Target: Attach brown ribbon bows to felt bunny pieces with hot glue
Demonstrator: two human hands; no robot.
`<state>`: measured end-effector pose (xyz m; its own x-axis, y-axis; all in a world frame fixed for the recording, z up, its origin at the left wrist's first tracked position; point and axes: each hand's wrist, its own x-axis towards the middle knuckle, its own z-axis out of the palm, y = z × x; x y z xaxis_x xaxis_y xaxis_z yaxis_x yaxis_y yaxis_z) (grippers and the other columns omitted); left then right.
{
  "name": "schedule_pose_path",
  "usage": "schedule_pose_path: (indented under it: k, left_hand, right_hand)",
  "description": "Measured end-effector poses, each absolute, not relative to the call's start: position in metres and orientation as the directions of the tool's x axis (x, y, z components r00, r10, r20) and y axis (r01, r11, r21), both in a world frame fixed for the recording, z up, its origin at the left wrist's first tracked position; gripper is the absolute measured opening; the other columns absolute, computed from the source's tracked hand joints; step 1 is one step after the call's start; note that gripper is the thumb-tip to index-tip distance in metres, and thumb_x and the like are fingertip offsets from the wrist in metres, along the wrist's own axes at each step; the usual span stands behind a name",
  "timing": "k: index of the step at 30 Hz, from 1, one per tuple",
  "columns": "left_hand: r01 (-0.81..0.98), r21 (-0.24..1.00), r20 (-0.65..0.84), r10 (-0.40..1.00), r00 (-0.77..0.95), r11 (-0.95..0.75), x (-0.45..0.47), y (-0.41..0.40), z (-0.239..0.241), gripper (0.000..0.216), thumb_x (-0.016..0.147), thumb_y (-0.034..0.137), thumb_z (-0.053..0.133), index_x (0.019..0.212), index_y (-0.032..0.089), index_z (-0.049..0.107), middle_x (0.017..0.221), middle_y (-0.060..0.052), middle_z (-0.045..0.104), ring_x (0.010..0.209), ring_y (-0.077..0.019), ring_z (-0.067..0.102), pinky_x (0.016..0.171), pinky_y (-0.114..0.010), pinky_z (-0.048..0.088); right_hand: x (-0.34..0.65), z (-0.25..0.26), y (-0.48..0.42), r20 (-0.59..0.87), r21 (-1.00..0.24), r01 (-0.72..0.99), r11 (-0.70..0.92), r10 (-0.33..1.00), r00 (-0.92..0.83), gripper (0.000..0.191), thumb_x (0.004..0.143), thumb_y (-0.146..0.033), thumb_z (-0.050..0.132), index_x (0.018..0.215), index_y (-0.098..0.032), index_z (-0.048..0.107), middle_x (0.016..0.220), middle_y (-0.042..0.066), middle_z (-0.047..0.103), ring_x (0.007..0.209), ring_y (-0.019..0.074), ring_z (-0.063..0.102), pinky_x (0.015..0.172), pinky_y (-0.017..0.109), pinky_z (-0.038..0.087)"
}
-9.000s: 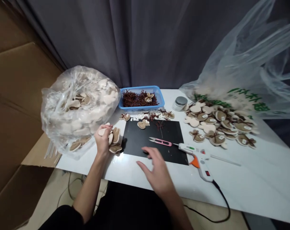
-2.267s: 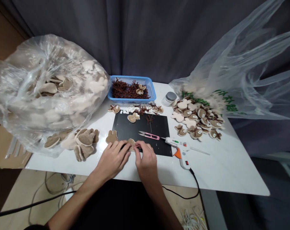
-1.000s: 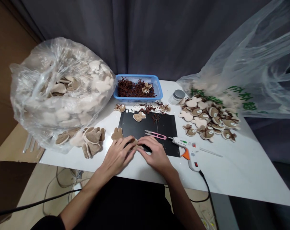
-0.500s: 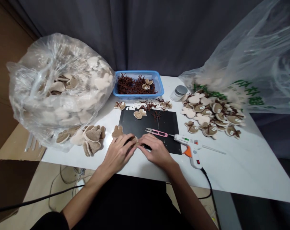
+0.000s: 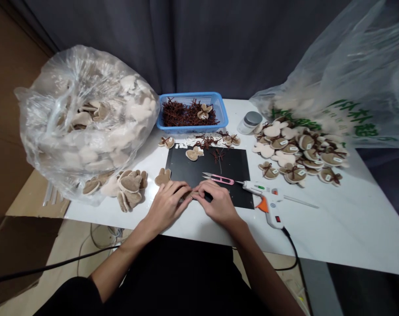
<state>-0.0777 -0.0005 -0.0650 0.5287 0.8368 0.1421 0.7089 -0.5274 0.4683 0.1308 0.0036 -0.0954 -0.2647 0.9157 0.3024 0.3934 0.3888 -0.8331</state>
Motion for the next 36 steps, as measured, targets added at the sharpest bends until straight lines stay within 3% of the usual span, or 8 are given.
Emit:
schedule_pose_path:
  k: [9, 20, 30, 36]
  left_hand:
    - [0.752, 0.478, 0.103, 0.879, 0.465, -0.454, -0.072, -0.002, -0.064, 0.017, 0.107, 0.027, 0.054, 0.114, 0.022, 0.069, 0.116, -0.007, 0.073, 0.102, -0.0257, 0.059, 0.086, -0.043, 0.046]
    - [0.77, 0.468, 0.143, 0.898, 0.417, -0.433, -0.069, 0.005, -0.065, 0.008, 0.104, 0.024, 0.057, 0.098, 0.023, 0.062, 0.105, -0.004, 0.072, 0.096, -0.0255, 0.06, 0.081, -0.042, 0.042]
    - [0.694, 0.582, 0.186, 0.9, 0.393, -0.424, -0.077, 0.005, -0.074, 0.016, 0.107, 0.032, 0.061, 0.118, 0.025, 0.069, 0.122, -0.007, 0.074, 0.114, -0.028, 0.064, 0.095, -0.044, 0.049]
    - [0.711, 0.492, 0.233, 0.863, 0.448, -0.502, -0.074, 0.003, -0.075, 0.021, 0.11, 0.03, 0.055, 0.125, 0.022, 0.069, 0.125, -0.008, 0.076, 0.115, -0.0269, 0.065, 0.097, -0.043, 0.048]
  right_hand:
    - [0.129, -0.091, 0.005, 0.278, -0.842, 0.396, 0.368, 0.923, -0.267, 0.043, 0.097, -0.023, 0.064, 0.069, -0.029, 0.032, 0.083, 0.005, 0.075, 0.085, 0.024, 0.07, 0.075, 0.037, 0.054]
    - [0.125, -0.089, 0.008, 0.279, -0.846, 0.394, 0.359, 0.928, -0.246, 0.044, 0.097, -0.015, 0.062, 0.071, -0.028, 0.029, 0.073, -0.001, 0.06, 0.082, 0.021, 0.068, 0.072, 0.031, 0.048]
    - [0.126, -0.087, 0.011, 0.333, -0.823, 0.383, 0.42, 0.902, -0.275, 0.043, 0.099, -0.012, 0.058, 0.07, -0.027, 0.03, 0.074, -0.002, 0.053, 0.078, 0.0197, 0.058, 0.071, 0.029, 0.047]
    - [0.128, -0.088, 0.013, 0.306, -0.826, 0.374, 0.422, 0.892, -0.333, 0.044, 0.101, -0.013, 0.056, 0.07, -0.027, 0.028, 0.073, -0.001, 0.05, 0.078, 0.0188, 0.052, 0.071, 0.03, 0.04]
